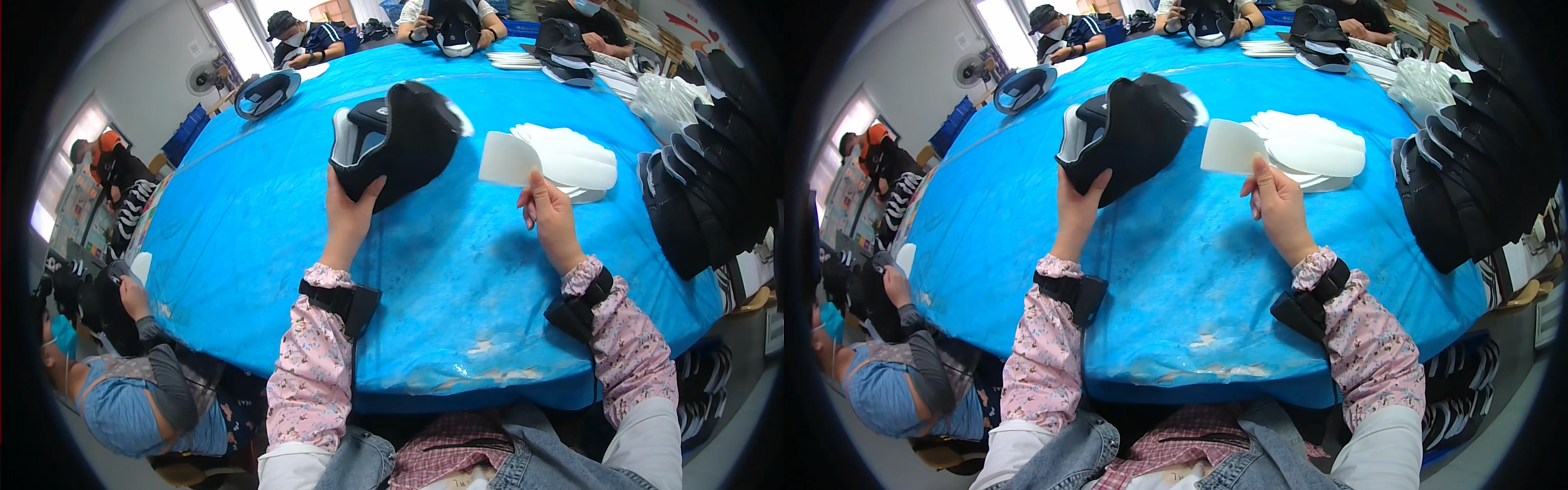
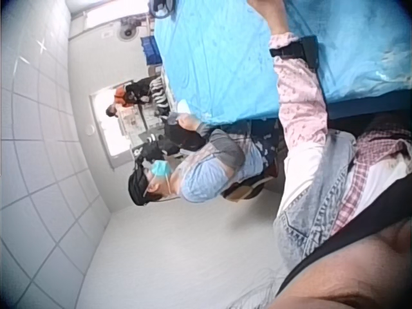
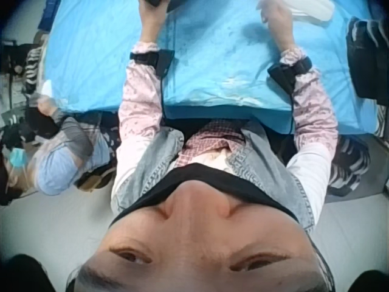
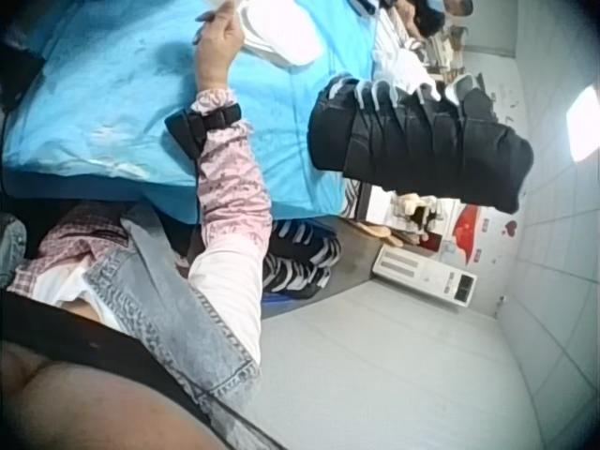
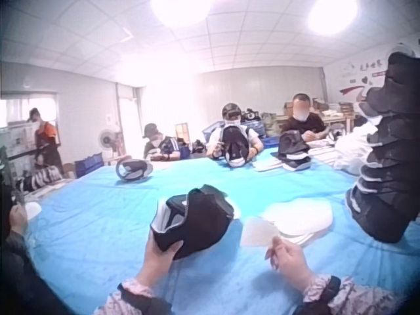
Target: The person holds a white shoe component and inserts it into the interior of a black shoe upper, pressing it into place by hand. The person repeats this action for another shoe, ensuring the white component is seated inside the black upper.
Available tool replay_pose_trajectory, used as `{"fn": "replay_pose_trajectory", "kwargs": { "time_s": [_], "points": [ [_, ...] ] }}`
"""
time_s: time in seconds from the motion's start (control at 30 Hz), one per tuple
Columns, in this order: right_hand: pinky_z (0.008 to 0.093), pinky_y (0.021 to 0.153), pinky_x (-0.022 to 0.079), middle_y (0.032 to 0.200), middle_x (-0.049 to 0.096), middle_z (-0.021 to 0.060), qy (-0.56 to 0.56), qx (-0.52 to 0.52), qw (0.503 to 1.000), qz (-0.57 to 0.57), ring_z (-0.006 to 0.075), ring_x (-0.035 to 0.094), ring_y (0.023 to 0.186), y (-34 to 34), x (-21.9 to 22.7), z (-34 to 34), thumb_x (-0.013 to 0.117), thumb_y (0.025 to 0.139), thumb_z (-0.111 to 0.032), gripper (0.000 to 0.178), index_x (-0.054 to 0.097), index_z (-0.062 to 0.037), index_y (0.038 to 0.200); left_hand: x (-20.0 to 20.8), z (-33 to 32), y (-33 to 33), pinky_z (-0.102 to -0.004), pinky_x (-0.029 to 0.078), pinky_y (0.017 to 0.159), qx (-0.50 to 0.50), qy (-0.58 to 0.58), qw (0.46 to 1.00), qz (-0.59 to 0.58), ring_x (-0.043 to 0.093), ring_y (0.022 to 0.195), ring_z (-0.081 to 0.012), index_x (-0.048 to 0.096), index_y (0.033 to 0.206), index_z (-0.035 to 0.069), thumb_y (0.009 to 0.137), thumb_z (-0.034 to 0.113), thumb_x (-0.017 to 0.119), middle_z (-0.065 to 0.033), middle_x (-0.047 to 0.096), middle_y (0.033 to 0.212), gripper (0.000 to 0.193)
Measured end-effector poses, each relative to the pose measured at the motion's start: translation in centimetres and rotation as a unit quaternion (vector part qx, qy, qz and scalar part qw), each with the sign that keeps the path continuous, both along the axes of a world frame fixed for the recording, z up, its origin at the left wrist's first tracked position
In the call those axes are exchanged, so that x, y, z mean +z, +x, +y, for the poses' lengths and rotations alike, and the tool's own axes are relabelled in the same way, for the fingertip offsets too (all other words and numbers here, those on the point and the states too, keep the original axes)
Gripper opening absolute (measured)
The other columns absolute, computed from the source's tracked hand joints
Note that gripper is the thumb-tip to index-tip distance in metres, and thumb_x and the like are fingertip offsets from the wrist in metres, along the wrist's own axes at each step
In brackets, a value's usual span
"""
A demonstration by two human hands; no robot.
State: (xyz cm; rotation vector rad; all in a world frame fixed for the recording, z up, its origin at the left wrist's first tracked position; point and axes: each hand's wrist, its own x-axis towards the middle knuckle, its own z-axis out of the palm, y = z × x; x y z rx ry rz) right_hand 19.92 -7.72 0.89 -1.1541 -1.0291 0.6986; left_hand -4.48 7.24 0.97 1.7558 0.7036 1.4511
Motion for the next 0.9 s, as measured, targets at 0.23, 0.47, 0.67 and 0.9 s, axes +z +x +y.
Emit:
{"fn": "replay_pose_trajectory", "kwargs": {
  "time_s": [0.23, 0.47, 0.67, 0.9],
  "points": [
    [0.0189, 0.042, 0.03, 0.05, 0.038, -0.0037, 0.043, -0.059, 0.997, 0.002, 0.0038, 0.038, 0.045, 1.0, 1.2, -0.3, 0.041, 0.094, -0.042, 0.05, 0.055, -0.0028, 0.067, 3.0, -3.5, 0.6, -0.0335, 0.043, 0.091, 0.01, 0.152, 0.965, 0.214, 0.052, 0.109, -0.024, 0.033, 0.133, 0.002, 0.067, 0.004, 0.075, -0.014, 0.051, 0.122, 0.078],
    [0.0286, 0.046, 0.037, 0.058, 0.045, 0.0027, 0.165, -0.053, 0.92, -0.351, 0.012, 0.045, 0.049, -1.1, 4.8, -2.4, 0.051, 0.092, -0.022, 0.028, 0.053, -0.0005, 0.075, 4.0, -5.1, 1.8, -0.0409, 0.035, 0.098, 0.004, 0.284, 0.919, 0.275, 0.04, 0.121, -0.0324, 0.033, 0.135, 0.01, 0.058, 0.011, 0.079, -0.0121, 0.044, 0.13, 0.09],
    [0.0366, 0.047, 0.037, 0.061, 0.049, 0.0086, 0.183, -0.13, 0.768, -0.599, 0.0269, 0.05, 0.054, -1.1, 6.4, -2.7, 0.064, 0.08, -0.015, 0.017, 0.053, -0.0038, 0.072, 4.3, -5.7, 1.5, -0.0394, 0.033, 0.098, 0.016, 0.3, 0.909, 0.29, 0.041, 0.122, -0.0283, 0.036, 0.133, 0.012, 0.058, 0.002, 0.073, -0.0064, 0.044, 0.131, 0.085],
    [0.0341, 0.049, 0.039, 0.058, 0.052, 0.0082, 0.081, -0.284, 0.864, -0.408, 0.0233, 0.052, 0.052, 3.7, 6.6, -3.2, 0.056, 0.085, -0.015, 0.019, 0.056, -0.0024, 0.07, 4.8, -5.8, 1.8, -0.0399, 0.033, 0.099, -0.022, 0.355, 0.885, 0.3, 0.042, 0.121, -0.028, 0.039, 0.132, 0.013, 0.058, -0.003, 0.069, -0.0036, 0.045, 0.131, 0.081]
  ]
}}
